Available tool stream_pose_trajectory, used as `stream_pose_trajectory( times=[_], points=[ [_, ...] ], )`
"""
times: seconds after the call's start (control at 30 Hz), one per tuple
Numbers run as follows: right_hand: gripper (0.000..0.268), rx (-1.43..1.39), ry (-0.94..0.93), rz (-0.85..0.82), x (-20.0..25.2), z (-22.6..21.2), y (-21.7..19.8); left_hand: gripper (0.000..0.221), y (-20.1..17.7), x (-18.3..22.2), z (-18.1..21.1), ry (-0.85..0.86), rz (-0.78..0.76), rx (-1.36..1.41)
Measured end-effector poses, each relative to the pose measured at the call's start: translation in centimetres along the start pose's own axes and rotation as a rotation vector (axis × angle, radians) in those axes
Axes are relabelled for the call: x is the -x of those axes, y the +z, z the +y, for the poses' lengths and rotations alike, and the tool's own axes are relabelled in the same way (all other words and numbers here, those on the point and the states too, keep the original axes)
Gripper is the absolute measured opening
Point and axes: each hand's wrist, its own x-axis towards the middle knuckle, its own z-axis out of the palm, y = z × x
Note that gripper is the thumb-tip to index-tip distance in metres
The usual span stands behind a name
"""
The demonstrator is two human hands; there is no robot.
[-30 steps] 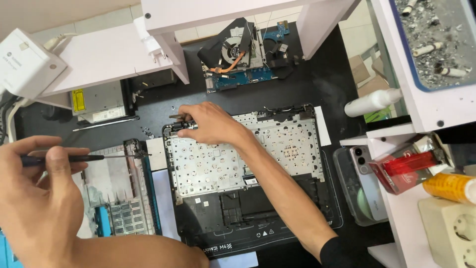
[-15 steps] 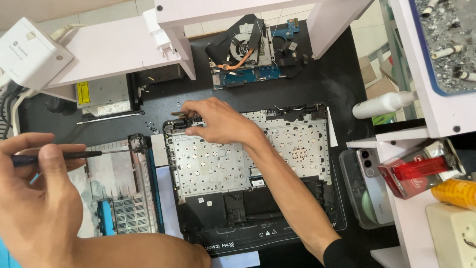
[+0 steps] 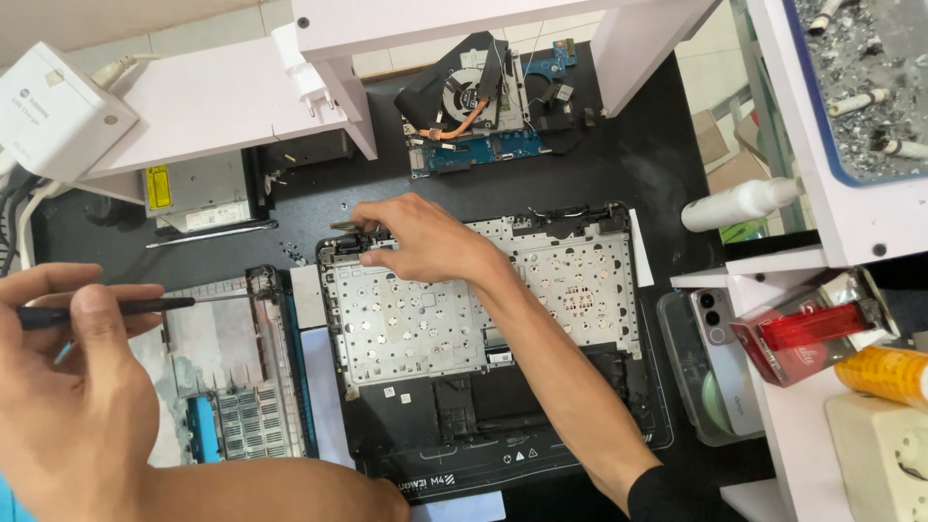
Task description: Disassembling and inspecting internal components of a laptop at a workbench.
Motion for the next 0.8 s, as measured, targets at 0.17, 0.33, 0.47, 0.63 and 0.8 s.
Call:
stream_pose_trajectory(
  times=[0.17,0.33,0.47,0.63,0.8],
  points=[
    [0.04,0.031,-0.024,0.01,-0.4,1.8,1.0,0.013,0.4,-0.2,-0.2,0.024,-0.007,0.11],
    [0.037,0.1,-0.06,0.04,-0.5,2.2,1.1,0.011,1.0,-1.0,2.4,0.077,-0.002,0.069],
    [0.037,0.092,-0.029,0.037,-0.6,2.7,1.3,0.009,1.6,-1.3,2.7,0.122,-0.012,0.111],
    [0.041,0.093,-0.008,0.04,-0.6,3.0,1.5,0.011,1.9,-1.5,4.0,0.087,-0.02,0.115],
    [0.052,0.0,0.103,-0.012,-0.4,0.4,-0.1,0.011,2.4,-1.9,4.1,0.041,-0.043,0.161]
  ],
)
